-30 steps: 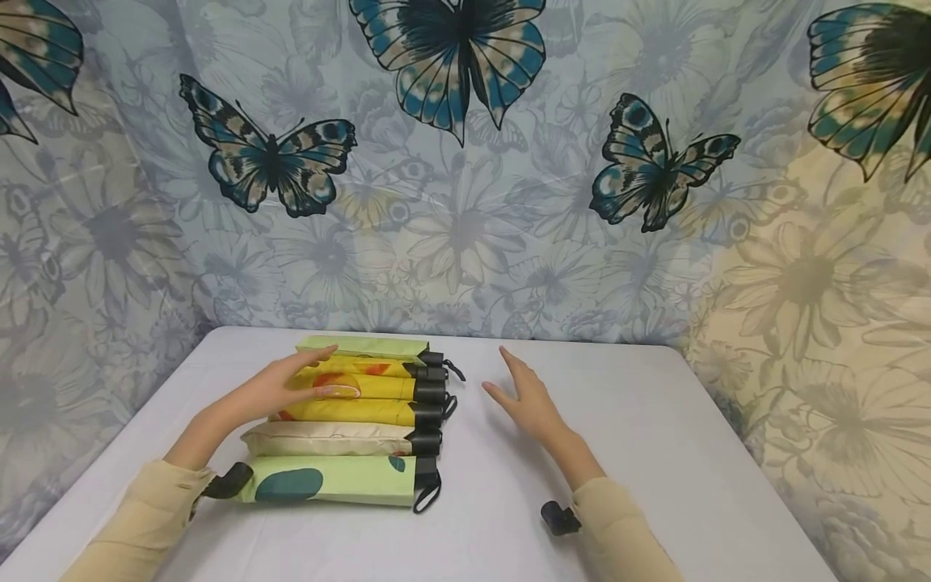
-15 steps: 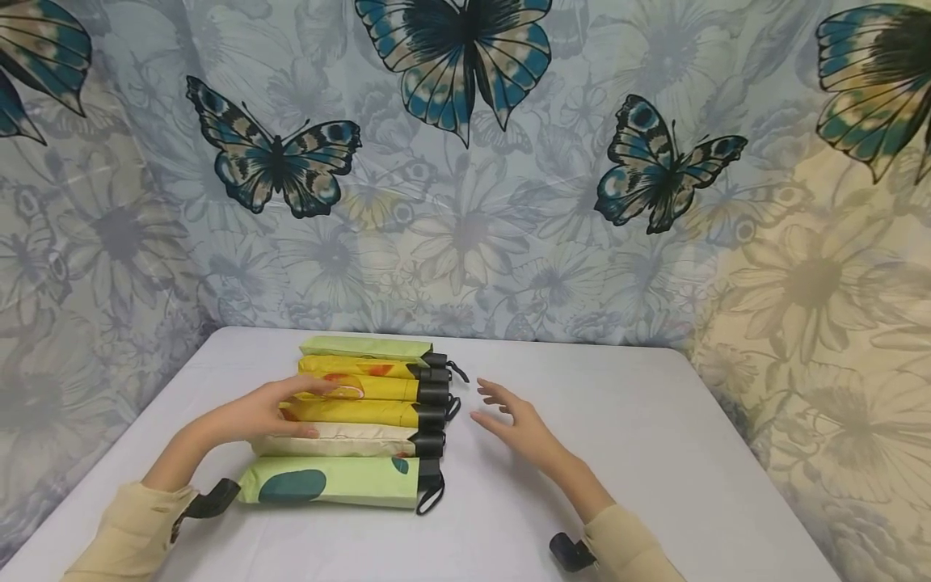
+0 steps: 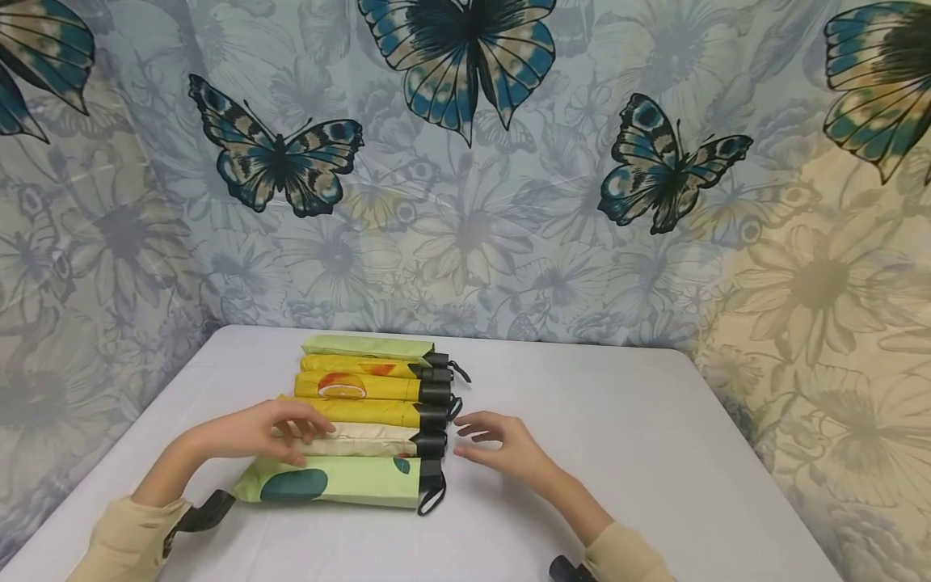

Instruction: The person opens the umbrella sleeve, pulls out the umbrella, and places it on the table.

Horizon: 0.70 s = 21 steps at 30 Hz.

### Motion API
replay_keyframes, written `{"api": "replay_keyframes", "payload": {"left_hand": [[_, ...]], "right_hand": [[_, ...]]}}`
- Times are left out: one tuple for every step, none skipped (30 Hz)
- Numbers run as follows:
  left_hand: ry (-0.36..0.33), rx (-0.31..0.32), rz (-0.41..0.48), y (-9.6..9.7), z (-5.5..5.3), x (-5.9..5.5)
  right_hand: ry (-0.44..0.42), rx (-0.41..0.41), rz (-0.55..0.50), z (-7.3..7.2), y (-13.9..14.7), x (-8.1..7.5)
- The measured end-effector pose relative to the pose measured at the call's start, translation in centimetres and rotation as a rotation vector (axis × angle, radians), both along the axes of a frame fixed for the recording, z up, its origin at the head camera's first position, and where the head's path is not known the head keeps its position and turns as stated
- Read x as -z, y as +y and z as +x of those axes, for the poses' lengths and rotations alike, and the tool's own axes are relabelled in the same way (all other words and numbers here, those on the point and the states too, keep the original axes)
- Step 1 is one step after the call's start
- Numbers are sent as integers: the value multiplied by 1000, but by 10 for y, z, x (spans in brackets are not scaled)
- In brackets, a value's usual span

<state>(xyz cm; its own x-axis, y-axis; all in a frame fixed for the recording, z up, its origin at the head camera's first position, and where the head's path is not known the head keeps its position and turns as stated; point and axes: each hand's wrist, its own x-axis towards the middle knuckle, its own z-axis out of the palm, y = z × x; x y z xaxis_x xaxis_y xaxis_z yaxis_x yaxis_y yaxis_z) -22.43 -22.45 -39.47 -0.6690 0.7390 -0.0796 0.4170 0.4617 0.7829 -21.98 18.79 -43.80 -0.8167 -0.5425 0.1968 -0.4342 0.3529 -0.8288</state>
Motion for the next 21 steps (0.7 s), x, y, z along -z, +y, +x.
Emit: {"api": "replay_keyframes", "payload": {"left_hand": [[-20, 3, 4, -1, 1, 1], [-29, 4, 3, -1, 1, 1], [-36, 4, 0, -2, 2, 2], [-45, 4, -3, -2, 3, 2], [-49, 6, -5, -3, 3, 2], [-53, 9, -7, -3, 3, 3], [-56, 11, -8, -4, 4, 3], [-58, 16, -9, -4, 4, 3], [-62, 21, -10, -5, 4, 4], [-64, 25, -10, -5, 4, 4], [-64, 29, -13, -5, 4, 4], [-63, 32, -17, -6, 4, 5], [-62, 34, -21, -6, 4, 5], [-58, 35, -27, -6, 4, 5], [-55, 37, -33, -6, 4, 5], [-52, 41, -38, -6, 4, 5], [-47, 46, -43, -7, 4, 5], [-41, 50, -46, -6, 4, 5], [-34, 55, -49, -6, 4, 5], [-27, 59, -51, -6, 4, 5], [-22, 63, -53, -6, 4, 5]], "right_hand": [[6, -18, -9, 1, -1, 0], [11, -37, -18, 2, -2, 1], [17, -55, -28, 3, -3, 1], [25, -75, -36, 4, -3, 2], [30, -90, -41, 4, -4, 3], [36, -106, -47, 5, -5, 4], [39, -121, -51, 6, -6, 5], [44, -138, -55, 6, -7, 6], [49, -153, -59, 7, -8, 7], [52, -168, -64, 8, -9, 8], [53, -180, -67, 8, -9, 9], [57, -192, -70, 8, -10, 10], [61, -202, -70, 8, -11, 11], [61, -208, -70, 9, -12, 11], [62, -214, -71, 9, -12, 12], [63, -217, -71, 9, -13, 13], [65, -216, -69, 9, -14, 13], [71, -217, -70, 9, -14, 14], [74, -215, -72, 10, -15, 14], [78, -213, -73, 10, -16, 15], [80, -210, -75, 10, -16, 15]]}}
